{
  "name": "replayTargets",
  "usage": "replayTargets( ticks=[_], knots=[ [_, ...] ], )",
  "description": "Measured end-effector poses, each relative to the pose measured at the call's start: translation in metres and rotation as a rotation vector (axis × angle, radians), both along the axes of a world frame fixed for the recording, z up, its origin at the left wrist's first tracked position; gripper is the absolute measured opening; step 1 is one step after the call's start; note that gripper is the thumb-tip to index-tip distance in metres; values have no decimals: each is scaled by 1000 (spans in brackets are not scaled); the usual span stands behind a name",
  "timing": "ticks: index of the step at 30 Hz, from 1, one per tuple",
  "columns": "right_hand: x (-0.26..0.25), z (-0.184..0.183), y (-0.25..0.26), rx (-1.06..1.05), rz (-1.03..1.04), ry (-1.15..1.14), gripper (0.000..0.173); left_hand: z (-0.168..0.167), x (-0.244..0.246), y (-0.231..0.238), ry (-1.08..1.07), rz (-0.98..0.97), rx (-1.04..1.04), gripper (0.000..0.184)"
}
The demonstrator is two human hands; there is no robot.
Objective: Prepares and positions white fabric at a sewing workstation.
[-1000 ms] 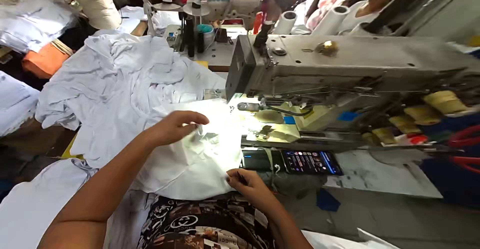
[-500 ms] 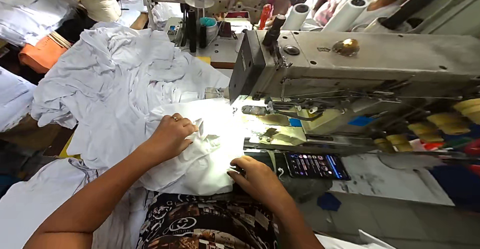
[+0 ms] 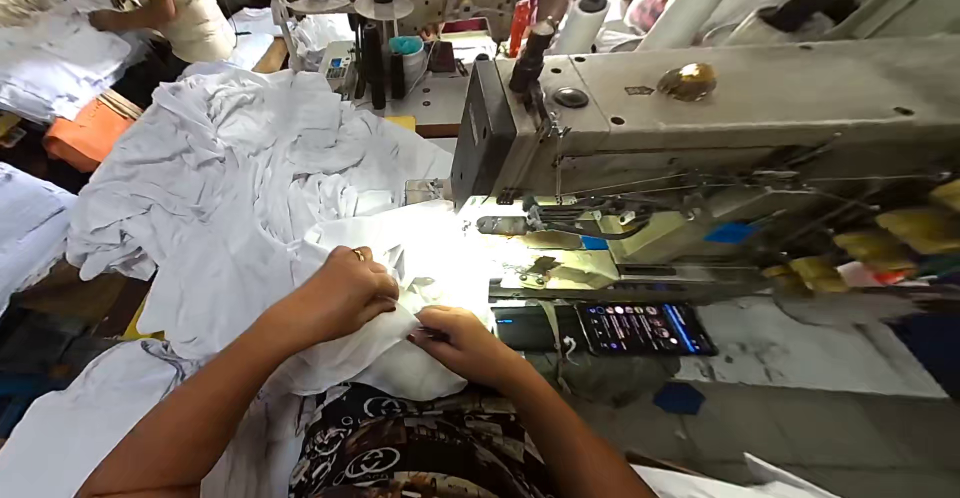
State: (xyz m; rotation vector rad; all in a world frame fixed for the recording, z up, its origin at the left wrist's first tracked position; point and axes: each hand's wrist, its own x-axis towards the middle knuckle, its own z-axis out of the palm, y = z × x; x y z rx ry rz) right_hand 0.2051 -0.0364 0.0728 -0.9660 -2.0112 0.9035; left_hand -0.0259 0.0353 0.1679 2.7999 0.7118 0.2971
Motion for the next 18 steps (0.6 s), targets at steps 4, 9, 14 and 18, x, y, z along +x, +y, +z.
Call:
replayTargets(
  ticks=[4,9,14,18],
  knots=[
    [36,17,2,106,-204,-137,28,-3,3,35,-39,91,142,16],
    [40,22,-4,82,-614,-434,24,-22,36,41,-4,308,237,28],
    [36,21,-30,-36,-616,-376,34,-33,49,16,-54,182,214,22],
    [25,20,-44,-80,-536,-294,52,-50,55,10,-100,140,310,16]
  ],
)
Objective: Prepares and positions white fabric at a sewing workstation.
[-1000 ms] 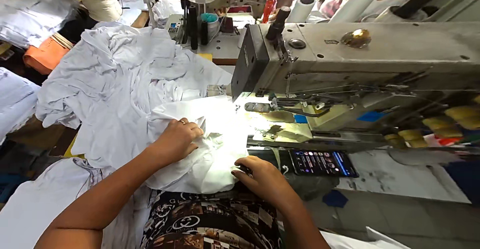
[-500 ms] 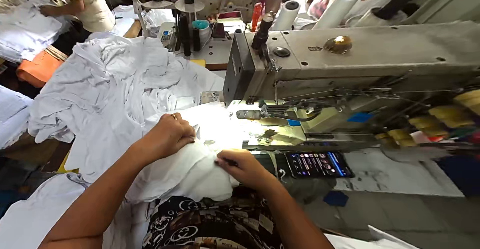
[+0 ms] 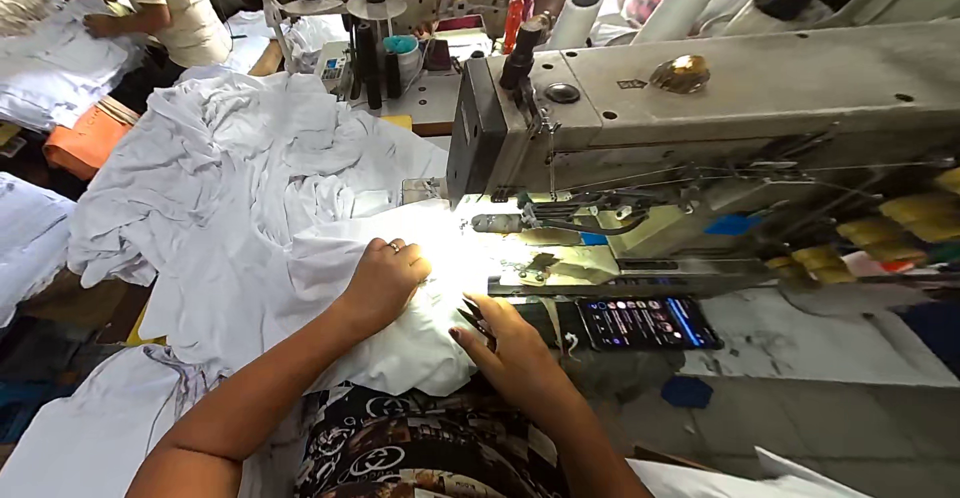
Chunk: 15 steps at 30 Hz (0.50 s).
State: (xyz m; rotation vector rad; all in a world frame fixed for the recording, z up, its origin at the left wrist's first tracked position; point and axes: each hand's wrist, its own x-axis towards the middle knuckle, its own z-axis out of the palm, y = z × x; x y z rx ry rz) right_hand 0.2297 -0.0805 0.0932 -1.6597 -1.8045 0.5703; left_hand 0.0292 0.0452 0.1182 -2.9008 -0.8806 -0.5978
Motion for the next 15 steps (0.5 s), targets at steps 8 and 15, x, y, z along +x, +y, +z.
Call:
replayTargets(
  ticks=[8,15],
  knots=[
    [-35,-11,33,8,28,456,38,33,-2,15,-214,0,-439,10],
    [-45,-10,50,37,-66,508,26,50,-7,-4,-271,-152,-592,17]
  ],
)
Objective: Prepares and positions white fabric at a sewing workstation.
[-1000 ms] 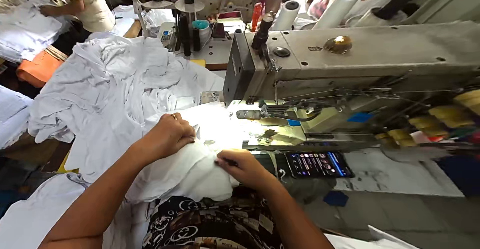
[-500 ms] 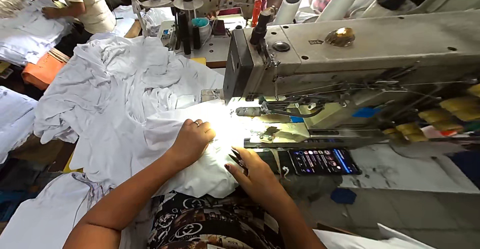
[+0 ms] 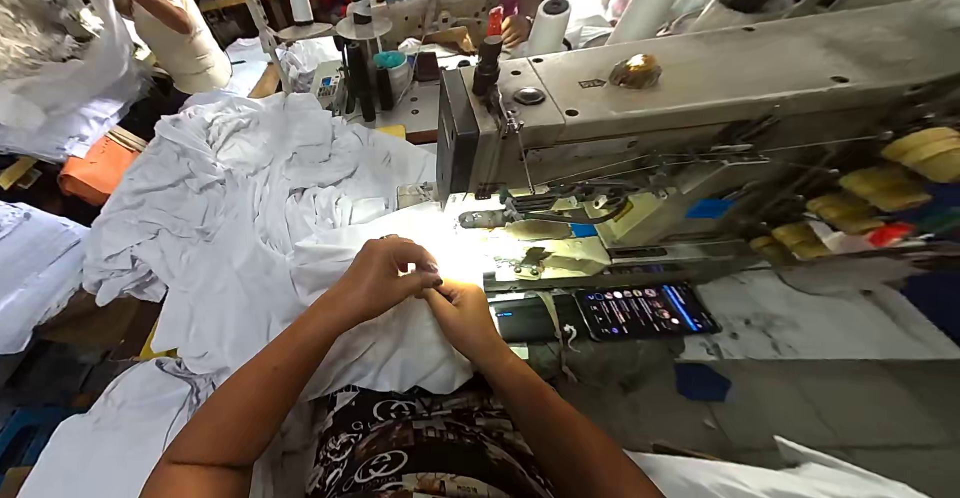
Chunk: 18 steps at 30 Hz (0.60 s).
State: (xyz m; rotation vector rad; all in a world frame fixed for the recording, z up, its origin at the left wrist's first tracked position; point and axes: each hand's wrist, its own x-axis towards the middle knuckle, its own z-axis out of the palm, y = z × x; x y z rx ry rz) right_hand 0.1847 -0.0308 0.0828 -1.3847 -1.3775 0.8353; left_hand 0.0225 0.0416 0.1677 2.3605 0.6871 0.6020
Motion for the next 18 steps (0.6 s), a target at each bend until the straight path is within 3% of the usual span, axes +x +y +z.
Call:
replayTargets(
  ticks=[3,4,7,8,10,12,14,18],
  knots=[
    [10,-10,-15,46,-31,-131,31,19,-21,-5,-34,-524,-290,38],
    [11,-16,-19,45,-55,-171,37,23,-24,-4,-46,-586,-299,40],
    [6,-30,-21,-60,-20,-196,54,18,-22,9,16,-276,-17,16],
    [4,-33,-19,-86,7,-148,51,13,-18,15,79,-219,30,12],
    [2,-33,-18,-65,47,-86,32,-3,-13,23,254,-212,108,26],
    [6,-24,-22,82,105,-132,24,-15,-13,24,384,-212,231,26],
    [13,-13,-20,254,140,-242,21,-11,-21,24,345,-152,406,9],
    [49,-1,4,426,111,-504,23,49,-54,26,41,125,695,17]
  ],
)
